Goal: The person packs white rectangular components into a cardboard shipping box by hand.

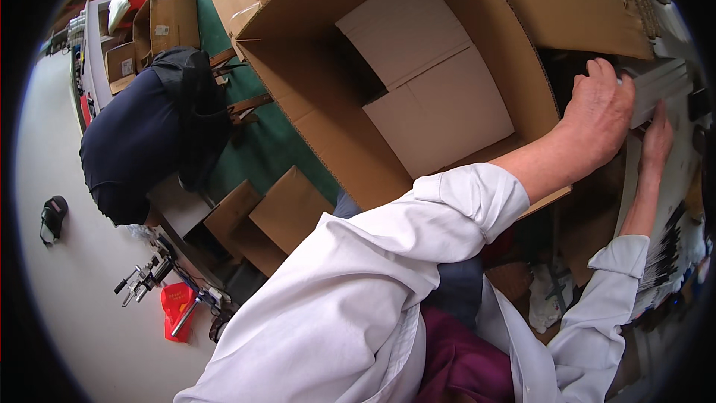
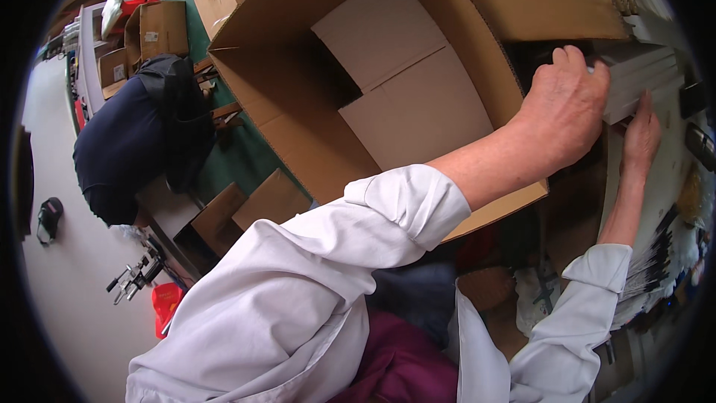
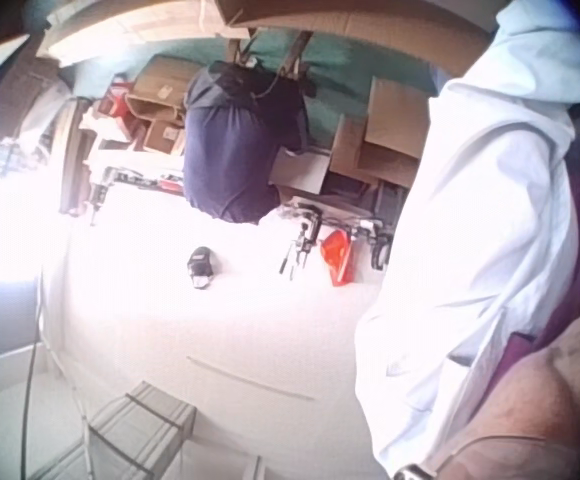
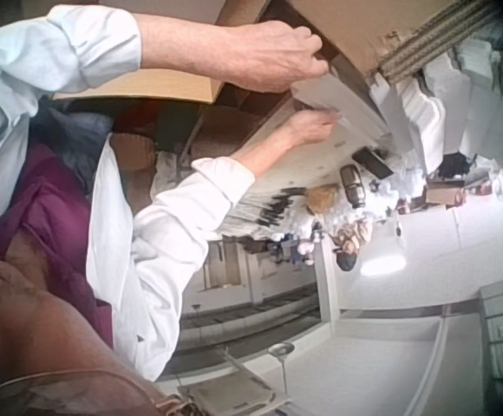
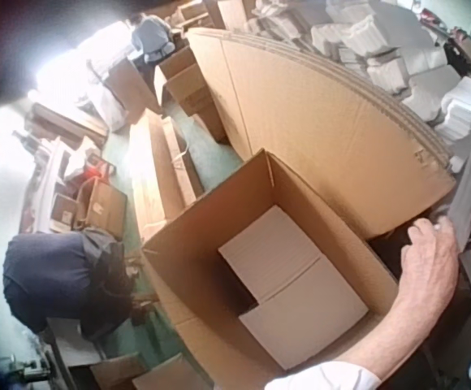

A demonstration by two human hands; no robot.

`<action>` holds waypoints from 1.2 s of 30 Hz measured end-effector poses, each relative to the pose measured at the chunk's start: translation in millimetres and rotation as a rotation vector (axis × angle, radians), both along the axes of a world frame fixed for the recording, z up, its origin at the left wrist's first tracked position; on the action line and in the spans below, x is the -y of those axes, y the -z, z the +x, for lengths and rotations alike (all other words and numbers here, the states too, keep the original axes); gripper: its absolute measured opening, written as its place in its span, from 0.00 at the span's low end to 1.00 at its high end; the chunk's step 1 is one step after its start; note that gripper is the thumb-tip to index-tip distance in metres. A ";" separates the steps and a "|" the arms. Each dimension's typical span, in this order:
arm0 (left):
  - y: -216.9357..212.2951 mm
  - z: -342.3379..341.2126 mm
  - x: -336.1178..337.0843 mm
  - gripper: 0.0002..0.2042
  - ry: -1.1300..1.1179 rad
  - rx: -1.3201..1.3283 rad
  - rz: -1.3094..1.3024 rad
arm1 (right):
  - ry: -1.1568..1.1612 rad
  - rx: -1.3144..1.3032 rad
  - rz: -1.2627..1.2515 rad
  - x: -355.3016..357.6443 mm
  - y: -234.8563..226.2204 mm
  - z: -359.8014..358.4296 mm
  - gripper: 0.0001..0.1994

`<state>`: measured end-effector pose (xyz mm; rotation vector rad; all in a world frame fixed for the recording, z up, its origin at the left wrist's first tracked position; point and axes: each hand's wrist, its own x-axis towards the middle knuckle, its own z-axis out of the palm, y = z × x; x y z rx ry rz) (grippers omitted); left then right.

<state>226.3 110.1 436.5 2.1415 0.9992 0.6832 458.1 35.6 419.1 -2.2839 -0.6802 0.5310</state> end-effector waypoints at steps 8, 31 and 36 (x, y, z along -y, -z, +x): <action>11.1 7.0 19.4 0.17 0.037 0.022 0.150 | -0.012 0.041 -0.020 -19.4 -20.4 -27.1 0.31; 24.8 -115.6 77.3 0.24 0.180 0.186 -0.581 | 0.331 -0.289 0.360 93.4 -25.4 -60.6 0.19; 25.1 -144.4 92.7 0.22 0.192 0.181 -0.710 | 0.074 -0.025 0.174 164.1 -58.3 -139.5 0.32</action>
